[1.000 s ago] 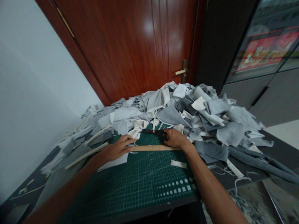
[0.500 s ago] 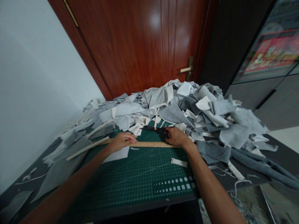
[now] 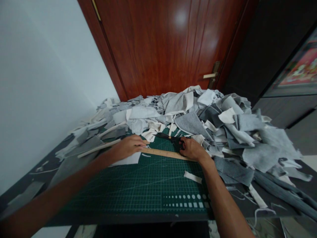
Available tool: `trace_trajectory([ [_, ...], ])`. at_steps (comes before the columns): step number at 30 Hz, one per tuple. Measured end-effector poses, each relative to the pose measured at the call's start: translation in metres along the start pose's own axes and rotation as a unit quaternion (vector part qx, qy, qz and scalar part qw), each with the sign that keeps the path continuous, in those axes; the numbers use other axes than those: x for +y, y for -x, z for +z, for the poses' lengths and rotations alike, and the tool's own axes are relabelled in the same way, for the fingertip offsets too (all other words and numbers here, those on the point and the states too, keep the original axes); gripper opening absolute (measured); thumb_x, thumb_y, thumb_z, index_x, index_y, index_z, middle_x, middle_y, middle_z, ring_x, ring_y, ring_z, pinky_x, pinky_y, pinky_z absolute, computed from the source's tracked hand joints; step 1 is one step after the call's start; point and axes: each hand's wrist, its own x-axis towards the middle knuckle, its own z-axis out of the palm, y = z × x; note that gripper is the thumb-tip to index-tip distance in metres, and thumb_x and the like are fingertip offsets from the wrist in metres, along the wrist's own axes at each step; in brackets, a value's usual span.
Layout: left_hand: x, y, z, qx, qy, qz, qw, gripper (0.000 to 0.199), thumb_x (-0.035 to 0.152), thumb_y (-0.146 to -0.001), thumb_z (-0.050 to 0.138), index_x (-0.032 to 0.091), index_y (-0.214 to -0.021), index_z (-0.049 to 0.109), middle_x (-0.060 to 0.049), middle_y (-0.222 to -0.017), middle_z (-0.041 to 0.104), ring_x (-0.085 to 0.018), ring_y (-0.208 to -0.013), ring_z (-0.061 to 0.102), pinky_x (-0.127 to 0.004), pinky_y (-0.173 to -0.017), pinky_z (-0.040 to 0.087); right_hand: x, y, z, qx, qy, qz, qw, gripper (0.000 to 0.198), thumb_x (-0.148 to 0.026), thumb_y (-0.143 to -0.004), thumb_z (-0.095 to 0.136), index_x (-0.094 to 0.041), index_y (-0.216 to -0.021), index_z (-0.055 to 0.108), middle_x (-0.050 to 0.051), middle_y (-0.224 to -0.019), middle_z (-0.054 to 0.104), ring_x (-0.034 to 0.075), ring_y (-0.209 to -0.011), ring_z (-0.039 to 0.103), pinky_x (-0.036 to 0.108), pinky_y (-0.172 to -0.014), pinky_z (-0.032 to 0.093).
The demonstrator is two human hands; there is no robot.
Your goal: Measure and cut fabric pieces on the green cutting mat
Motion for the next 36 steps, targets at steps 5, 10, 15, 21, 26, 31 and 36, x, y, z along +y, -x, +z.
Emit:
trace_trajectory([
  [5,0.019,0.027,0.053,-0.038,-0.002,0.022,0.999,0.021,0.026,-0.103,0.057,0.020,-0.104,0.077,-0.006,-0.110,0.076,-0.021,-0.109,0.068,-0.034,-0.102,0.049,-0.001,0.000,0.000,-0.003,0.010,-0.002,1.000,0.026,-0.014,-0.077,0.067,-0.012,-0.102,0.064,0.003,-0.080,0.065,0.016,-0.067,0.057,0.025,-0.063,0.037],
  [10,0.019,0.032,0.050,-0.020,-0.066,0.012,0.998,0.021,0.024,-0.104,0.054,0.019,-0.095,0.073,-0.005,-0.102,0.072,-0.020,-0.104,0.066,-0.034,-0.100,0.048,-0.002,0.000,-0.001,0.005,0.018,-0.011,1.000,0.022,-0.013,-0.076,0.067,-0.013,-0.098,0.063,0.003,-0.080,0.065,0.016,-0.069,0.058,0.025,-0.064,0.037],
  [15,0.008,0.013,0.032,0.009,-0.131,0.003,0.991,0.024,0.023,-0.106,0.048,0.017,-0.106,0.071,-0.008,-0.105,0.070,-0.023,-0.106,0.062,-0.036,-0.097,0.048,0.002,-0.001,0.002,0.005,0.015,-0.007,1.000,0.024,-0.013,-0.075,0.067,-0.014,-0.099,0.063,0.003,-0.079,0.064,0.015,-0.068,0.057,0.025,-0.064,0.037],
  [21,-0.015,-0.003,0.025,-0.025,-0.115,0.018,0.993,0.024,0.022,-0.104,0.053,0.020,-0.115,0.074,-0.007,-0.106,0.073,-0.020,-0.098,0.068,-0.029,-0.085,0.051,0.002,-0.001,0.002,-0.002,0.000,-0.010,1.000,0.025,-0.014,-0.077,0.064,-0.014,-0.101,0.063,0.003,-0.080,0.065,0.015,-0.068,0.056,0.025,-0.063,0.038],
  [26,-0.017,-0.005,0.030,-0.058,-0.097,0.041,0.993,0.024,0.020,-0.104,0.053,0.022,-0.105,0.077,-0.005,-0.117,0.075,-0.018,-0.107,0.070,-0.025,-0.090,0.051,0.000,0.000,-0.001,-0.002,0.001,-0.009,1.000,0.025,-0.015,-0.076,0.066,-0.014,-0.101,0.063,0.003,-0.080,0.065,0.016,-0.069,0.057,0.026,-0.064,0.037],
  [31,-0.020,-0.011,0.025,-0.079,-0.121,0.038,0.989,0.023,0.026,-0.104,0.054,0.022,-0.106,0.077,-0.005,-0.106,0.076,-0.017,-0.096,0.071,-0.025,-0.082,0.050,0.001,0.001,-0.002,-0.009,-0.013,-0.011,1.000,0.027,-0.016,-0.076,0.067,-0.014,-0.103,0.063,0.003,-0.081,0.065,0.016,-0.070,0.058,0.025,-0.064,0.039],
  [36,-0.021,-0.018,0.022,-0.097,-0.158,0.038,0.982,0.019,0.022,-0.101,0.057,0.019,-0.098,0.076,-0.008,-0.099,0.075,-0.019,-0.093,0.069,-0.025,-0.078,0.048,0.002,-0.001,0.000,-0.004,-0.005,-0.009,1.000,0.025,-0.014,-0.075,0.068,-0.015,-0.100,0.064,0.002,-0.080,0.065,0.016,-0.069,0.058,0.025,-0.064,0.038],
])
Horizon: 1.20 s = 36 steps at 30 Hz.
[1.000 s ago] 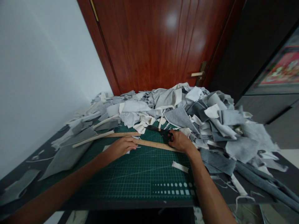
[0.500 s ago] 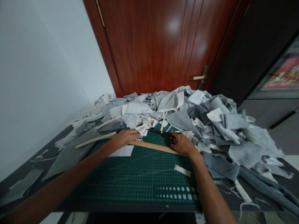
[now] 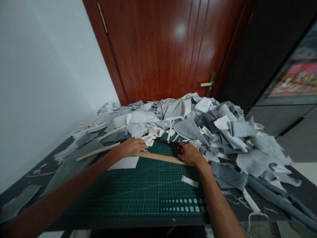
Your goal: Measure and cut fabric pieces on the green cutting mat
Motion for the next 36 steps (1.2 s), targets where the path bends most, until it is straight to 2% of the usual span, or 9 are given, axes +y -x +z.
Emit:
trace_trajectory([
  [4,-0.001,-0.002,-0.003,-0.007,-0.005,0.013,1.000,0.018,0.021,-0.101,0.058,0.021,-0.097,0.076,-0.005,-0.096,0.074,-0.018,-0.090,0.070,-0.024,-0.075,0.047,-0.003,0.001,-0.001,0.003,-0.003,0.002,1.000,0.025,-0.013,-0.075,0.068,-0.014,-0.100,0.064,0.002,-0.079,0.064,0.015,-0.069,0.057,0.025,-0.063,0.037],
  [8,0.005,0.001,-0.002,0.003,-0.007,0.004,1.000,0.021,0.019,-0.102,0.054,0.019,-0.098,0.075,-0.006,-0.099,0.074,-0.019,-0.090,0.070,-0.025,-0.076,0.048,-0.003,0.001,-0.002,-0.003,-0.001,0.003,1.000,0.026,-0.013,-0.075,0.068,-0.013,-0.101,0.064,0.002,-0.080,0.065,0.015,-0.070,0.058,0.025,-0.064,0.037],
  [11,0.008,0.006,0.001,0.005,-0.001,0.000,1.000,0.024,0.015,-0.102,0.051,0.019,-0.103,0.075,-0.007,-0.108,0.074,-0.018,-0.098,0.070,-0.026,-0.082,0.049,-0.001,0.000,-0.001,-0.006,-0.002,0.000,1.000,0.026,-0.014,-0.076,0.067,-0.014,-0.102,0.064,0.003,-0.080,0.066,0.016,-0.070,0.058,0.025,-0.063,0.037],
  [14,0.006,0.010,0.004,0.006,0.005,-0.008,1.000,0.022,0.018,-0.102,0.053,0.020,-0.102,0.076,-0.007,-0.117,0.074,-0.019,-0.106,0.068,-0.027,-0.088,0.050,0.002,-0.001,0.000,-0.007,-0.003,-0.005,1.000,0.026,-0.015,-0.076,0.067,-0.015,-0.102,0.063,0.003,-0.081,0.066,0.016,-0.070,0.059,0.025,-0.063,0.037],
  [18,-0.002,0.008,0.005,0.007,0.002,-0.029,1.000,0.017,0.023,-0.100,0.059,0.019,-0.094,0.074,-0.007,-0.108,0.075,-0.021,-0.103,0.065,-0.028,-0.084,0.049,0.004,-0.001,0.001,-0.007,0.000,-0.010,1.000,0.024,-0.016,-0.075,0.067,-0.015,-0.099,0.063,0.003,-0.079,0.065,0.017,-0.070,0.059,0.026,-0.062,0.037],
  [24,-0.002,0.002,-0.001,-0.011,0.008,-0.008,1.000,0.014,0.019,-0.097,0.061,0.019,-0.087,0.070,-0.005,-0.097,0.071,-0.020,-0.098,0.063,-0.027,-0.081,0.046,0.006,-0.001,0.002,-0.005,0.000,-0.011,1.000,0.026,-0.017,-0.075,0.067,-0.014,-0.101,0.063,0.003,-0.079,0.065,0.017,-0.069,0.058,0.026,-0.064,0.038],
  [30,0.001,0.004,0.000,0.015,0.016,-0.036,0.999,0.014,0.015,-0.093,0.057,0.019,-0.085,0.067,-0.005,-0.089,0.067,-0.019,-0.087,0.062,-0.026,-0.074,0.045,0.005,-0.001,0.002,-0.006,0.004,-0.010,1.000,0.022,-0.018,-0.076,0.066,-0.014,-0.098,0.063,0.004,-0.079,0.065,0.017,-0.069,0.057,0.026,-0.062,0.036],
  [33,0.000,0.002,-0.003,0.035,0.024,-0.049,0.998,0.013,0.013,-0.090,0.057,0.019,-0.085,0.067,-0.004,-0.090,0.067,-0.018,-0.086,0.062,-0.025,-0.073,0.045,0.007,-0.002,0.003,-0.006,-0.007,-0.008,1.000,0.024,-0.018,-0.075,0.067,-0.014,-0.098,0.062,0.003,-0.079,0.065,0.016,-0.067,0.057,0.026,-0.061,0.036],
  [36,0.004,-0.003,-0.009,0.043,0.039,-0.039,0.998,0.012,0.015,-0.092,0.057,0.019,-0.089,0.067,-0.004,-0.094,0.069,-0.017,-0.089,0.063,-0.025,-0.077,0.045,0.009,-0.003,0.004,-0.008,-0.016,-0.009,1.000,0.025,-0.018,-0.075,0.067,-0.015,-0.100,0.062,0.002,-0.079,0.065,0.016,-0.067,0.057,0.025,-0.061,0.037],
])
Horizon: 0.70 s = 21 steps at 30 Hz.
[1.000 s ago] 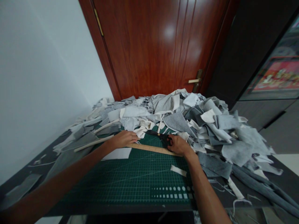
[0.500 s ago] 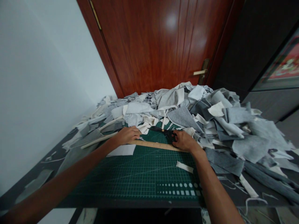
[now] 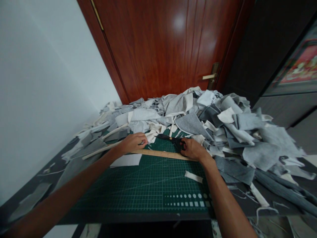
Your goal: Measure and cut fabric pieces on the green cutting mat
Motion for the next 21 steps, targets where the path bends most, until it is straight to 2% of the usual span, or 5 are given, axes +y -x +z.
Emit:
trace_trajectory([
  [5,0.008,-0.009,-0.001,-0.018,0.020,0.030,0.999,0.014,0.017,-0.096,0.057,0.018,-0.091,0.070,-0.006,-0.098,0.070,-0.018,-0.092,0.064,-0.026,-0.078,0.045,-0.002,0.001,-0.002,-0.003,0.004,0.005,1.000,0.026,-0.016,-0.075,0.067,-0.014,-0.100,0.062,0.003,-0.079,0.064,0.016,-0.069,0.058,0.026,-0.061,0.037],
  [9,0.004,-0.011,0.001,-0.054,0.046,0.060,0.996,0.013,0.020,-0.097,0.061,0.020,-0.092,0.073,-0.003,-0.096,0.072,-0.016,-0.088,0.067,-0.024,-0.076,0.045,-0.006,0.002,-0.005,-0.009,0.004,0.009,1.000,0.026,-0.015,-0.076,0.066,-0.013,-0.102,0.063,0.003,-0.080,0.065,0.016,-0.069,0.058,0.026,-0.062,0.038],
  [13,-0.002,-0.011,0.001,-0.076,0.069,0.083,0.991,0.014,0.027,-0.099,0.063,0.022,-0.102,0.076,-0.004,-0.103,0.074,-0.016,-0.095,0.069,-0.023,-0.081,0.047,-0.008,0.003,-0.007,-0.011,0.004,0.011,1.000,0.028,-0.014,-0.076,0.067,-0.013,-0.104,0.063,0.003,-0.081,0.066,0.016,-0.069,0.058,0.026,-0.062,0.038],
  [21,0.004,-0.016,-0.001,-0.077,0.052,0.092,0.991,0.014,0.022,-0.097,0.064,0.021,-0.089,0.075,-0.003,-0.093,0.072,-0.018,-0.095,0.065,-0.025,-0.080,0.045,-0.012,0.005,-0.009,-0.013,0.005,0.020,1.000,0.029,-0.014,-0.076,0.068,-0.012,-0.105,0.063,0.003,-0.081,0.065,0.016,-0.069,0.058,0.025,-0.062,0.037],
])
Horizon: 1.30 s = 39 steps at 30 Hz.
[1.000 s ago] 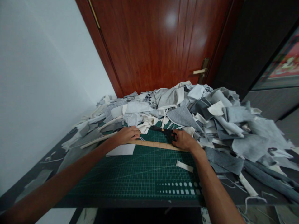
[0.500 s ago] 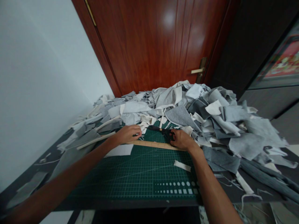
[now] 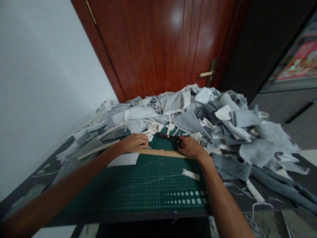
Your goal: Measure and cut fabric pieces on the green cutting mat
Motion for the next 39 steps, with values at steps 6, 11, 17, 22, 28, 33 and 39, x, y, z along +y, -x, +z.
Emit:
trace_trajectory([
  [6,-0.004,-0.002,0.000,0.001,-0.008,0.001,1.000,0.015,0.019,-0.095,0.064,0.021,-0.084,0.074,-0.003,-0.089,0.071,-0.018,-0.095,0.064,-0.025,-0.077,0.043,0.001,-0.001,0.000,-0.001,0.004,-0.001,1.000,0.027,-0.012,-0.077,0.067,-0.013,-0.103,0.064,0.003,-0.080,0.065,0.015,-0.067,0.055,0.025,-0.061,0.035],
  [11,-0.015,0.009,0.002,0.016,0.010,-0.007,1.000,0.019,0.026,-0.100,0.059,0.022,-0.095,0.078,-0.005,-0.096,0.074,-0.018,-0.096,0.066,-0.025,-0.080,0.045,0.000,-0.002,0.001,0.004,0.001,0.003,1.000,0.028,-0.012,-0.077,0.068,-0.012,-0.104,0.064,0.003,-0.080,0.065,0.015,-0.068,0.057,0.025,-0.061,0.037],
  [17,-0.023,0.012,0.008,0.031,0.050,-0.027,0.998,0.018,0.036,-0.094,0.071,0.020,-0.096,0.079,-0.007,-0.103,0.075,-0.019,-0.095,0.068,-0.026,-0.081,0.046,0.001,-0.001,0.000,0.005,0.005,-0.004,1.000,0.027,-0.012,-0.076,0.068,-0.013,-0.103,0.063,0.004,-0.081,0.066,0.015,-0.067,0.057,0.025,-0.060,0.036],
  [22,-0.022,0.003,0.015,0.039,0.053,-0.058,0.996,0.014,0.030,-0.087,0.078,0.018,-0.080,0.075,-0.003,-0.083,0.071,-0.017,-0.080,0.065,-0.025,-0.073,0.044,0.004,-0.001,0.003,0.008,0.010,-0.007,1.000,0.027,-0.015,-0.075,0.068,-0.014,-0.102,0.063,0.004,-0.081,0.067,0.016,-0.069,0.059,0.025,-0.062,0.038],
  [28,-0.003,0.003,0.009,0.028,0.027,-0.053,0.998,0.007,0.016,-0.090,0.068,0.019,-0.085,0.072,-0.003,-0.092,0.070,-0.018,-0.091,0.065,-0.025,-0.078,0.043,0.004,-0.001,0.003,-0.003,0.008,-0.005,1.000,0.030,-0.018,-0.076,0.069,-0.013,-0.106,0.063,0.005,-0.083,0.068,0.018,-0.071,0.061,0.026,-0.062,0.038],
  [33,0.003,-0.003,0.005,0.015,0.011,-0.047,0.999,0.012,0.010,-0.085,0.062,0.019,-0.082,0.070,-0.003,-0.088,0.068,-0.018,-0.086,0.063,-0.025,-0.076,0.043,0.001,0.000,0.001,-0.005,0.020,0.002,1.000,0.029,-0.018,-0.077,0.068,-0.013,-0.105,0.064,0.005,-0.083,0.068,0.017,-0.070,0.060,0.026,-0.061,0.037],
  [39,0.021,-0.014,-0.013,-0.017,0.016,-0.010,1.000,0.011,0.009,-0.078,0.065,0.019,-0.076,0.068,0.001,-0.082,0.068,-0.015,-0.081,0.063,-0.023,-0.078,0.044,-0.004,0.001,-0.001,-0.002,0.017,0.001,1.000,0.028,-0.015,-0.077,0.068,-0.012,-0.105,0.064,0.004,-0.082,0.067,0.016,-0.070,0.059,0.025,-0.064,0.038],
])
